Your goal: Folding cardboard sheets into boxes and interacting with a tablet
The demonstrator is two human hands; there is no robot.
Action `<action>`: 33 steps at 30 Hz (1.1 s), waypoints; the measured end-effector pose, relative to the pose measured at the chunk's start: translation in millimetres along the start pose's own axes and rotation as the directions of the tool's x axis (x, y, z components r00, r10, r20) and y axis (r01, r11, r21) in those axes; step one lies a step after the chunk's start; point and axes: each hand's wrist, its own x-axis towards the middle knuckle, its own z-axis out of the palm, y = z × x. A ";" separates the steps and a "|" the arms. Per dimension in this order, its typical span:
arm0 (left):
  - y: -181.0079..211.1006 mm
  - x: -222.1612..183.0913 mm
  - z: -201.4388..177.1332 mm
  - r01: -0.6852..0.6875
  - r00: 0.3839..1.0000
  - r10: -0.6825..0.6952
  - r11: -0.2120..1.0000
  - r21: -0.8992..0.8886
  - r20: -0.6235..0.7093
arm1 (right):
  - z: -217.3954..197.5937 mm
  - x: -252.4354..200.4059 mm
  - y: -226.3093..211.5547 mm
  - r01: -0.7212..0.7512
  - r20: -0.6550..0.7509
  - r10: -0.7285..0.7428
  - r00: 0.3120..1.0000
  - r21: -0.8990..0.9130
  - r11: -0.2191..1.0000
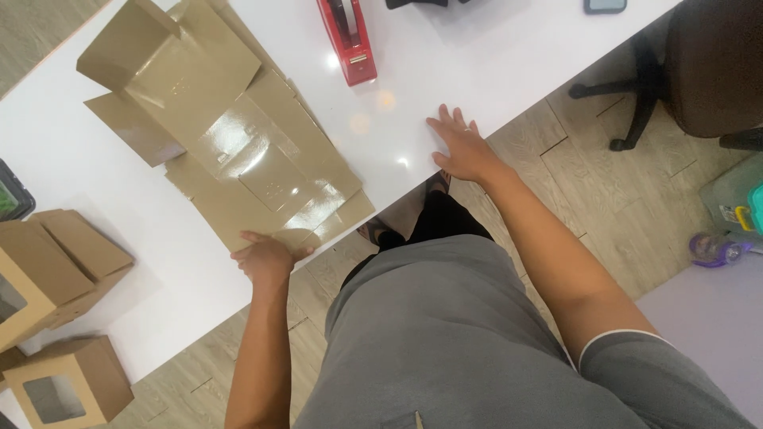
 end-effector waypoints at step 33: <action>-1.4 19.0 192.9 -0.069 0.859 -0.470 -0.499 -0.864 0.202 | -92.0 62.3 68.4 0.456 0.745 -0.336 0.576 0.048 0.888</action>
